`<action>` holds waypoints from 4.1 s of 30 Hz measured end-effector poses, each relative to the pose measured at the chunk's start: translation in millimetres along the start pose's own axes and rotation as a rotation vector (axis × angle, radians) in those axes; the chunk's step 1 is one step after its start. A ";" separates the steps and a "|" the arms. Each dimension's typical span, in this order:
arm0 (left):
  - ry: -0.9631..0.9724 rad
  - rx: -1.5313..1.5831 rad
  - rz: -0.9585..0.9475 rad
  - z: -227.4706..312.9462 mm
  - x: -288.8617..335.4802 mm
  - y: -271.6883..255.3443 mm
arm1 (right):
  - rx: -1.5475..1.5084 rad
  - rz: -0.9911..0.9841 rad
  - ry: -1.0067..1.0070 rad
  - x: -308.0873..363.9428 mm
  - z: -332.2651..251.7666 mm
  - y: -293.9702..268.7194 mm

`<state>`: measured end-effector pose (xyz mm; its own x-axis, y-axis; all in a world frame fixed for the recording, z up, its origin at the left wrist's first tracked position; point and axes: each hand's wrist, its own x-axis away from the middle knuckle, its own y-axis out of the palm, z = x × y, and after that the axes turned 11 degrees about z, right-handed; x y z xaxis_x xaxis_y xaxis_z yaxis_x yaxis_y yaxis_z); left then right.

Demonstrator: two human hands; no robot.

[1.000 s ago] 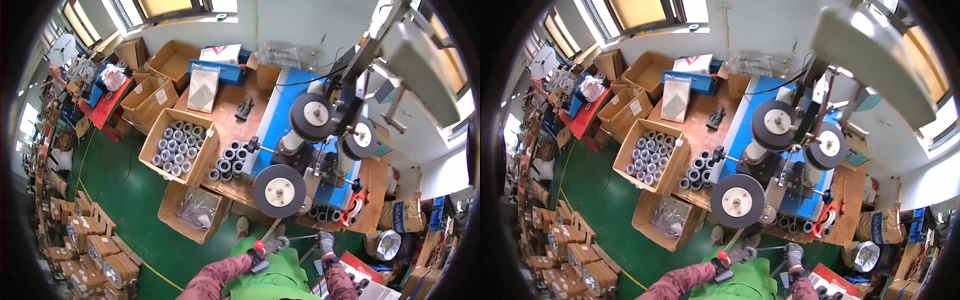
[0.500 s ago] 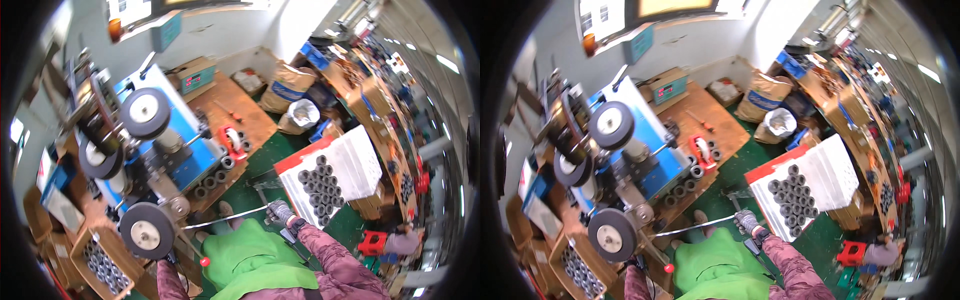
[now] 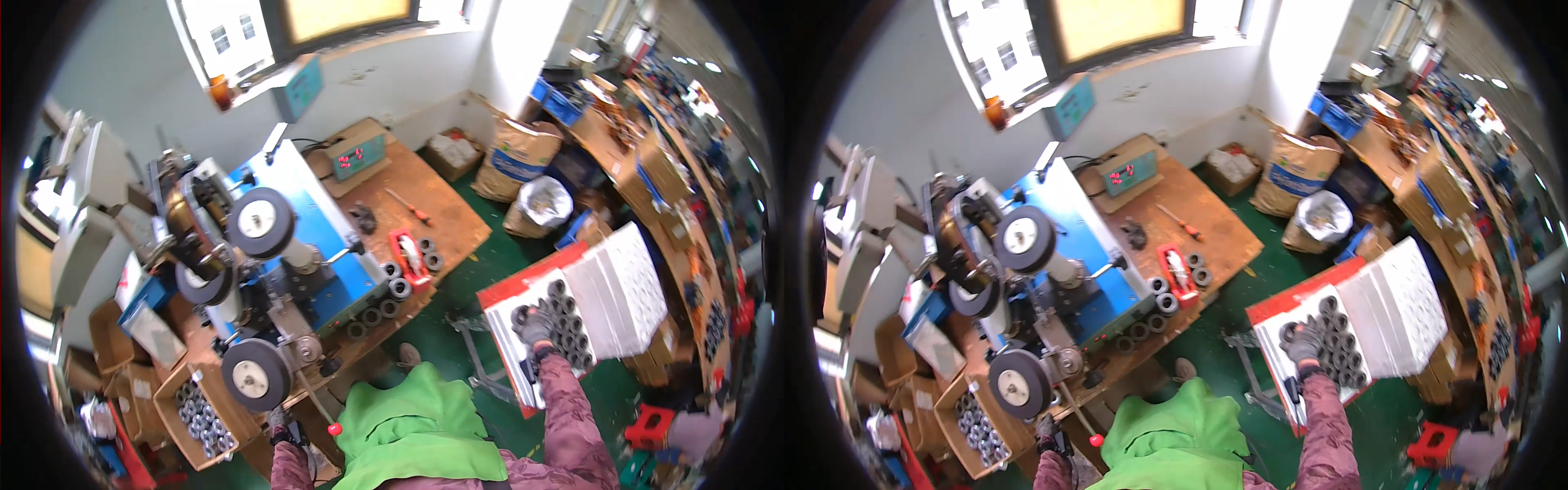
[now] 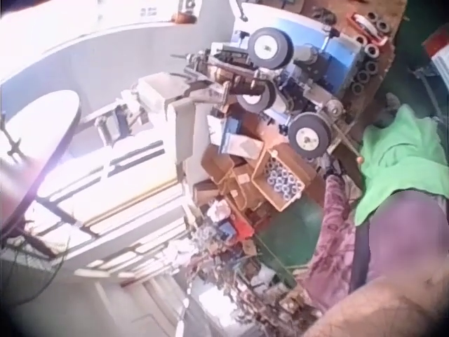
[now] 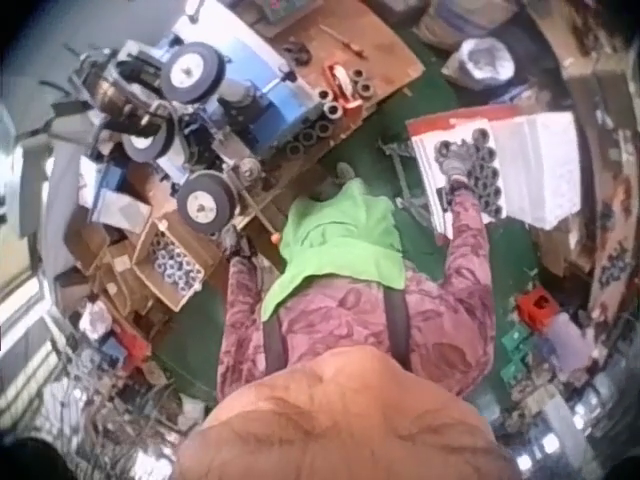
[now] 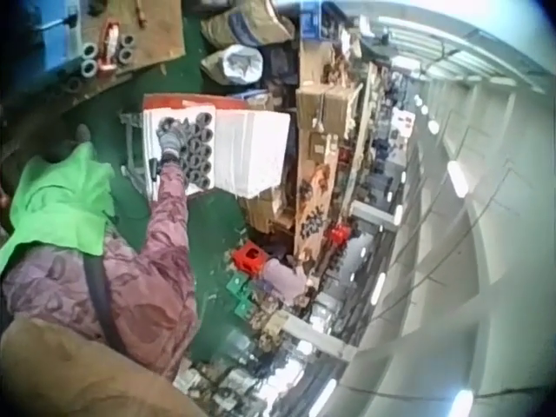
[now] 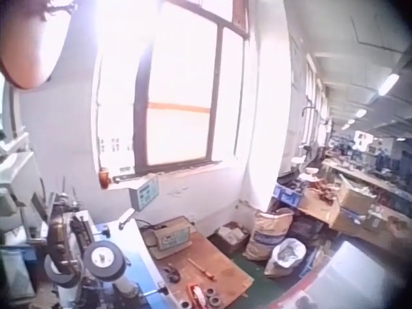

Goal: Operate an industrial machine to process small metal rings and organize them into trays.

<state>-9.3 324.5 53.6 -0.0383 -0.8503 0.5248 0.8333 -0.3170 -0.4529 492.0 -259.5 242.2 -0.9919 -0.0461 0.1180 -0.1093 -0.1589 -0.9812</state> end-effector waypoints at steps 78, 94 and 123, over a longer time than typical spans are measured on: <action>-0.353 0.652 -1.173 109.9 206.7 68.1 | -0.578 0.800 -1.457 2.4 -475.5 -238.9; 0.755 -0.397 -0.580 286.4 57.8 13.1 | -0.639 0.754 -1.422 0.7 -464.7 -231.7; 1.292 -0.315 0.204 262.3 100.5 23.9 | -0.967 0.395 -1.116 46.2 -282.9 -310.5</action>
<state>151.4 341.7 284.6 -0.5634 -0.6230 -0.5427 0.7321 -0.0719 -0.6774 462.0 66.8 509.1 -0.4617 -0.6960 -0.5500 -0.2952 0.7052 -0.6447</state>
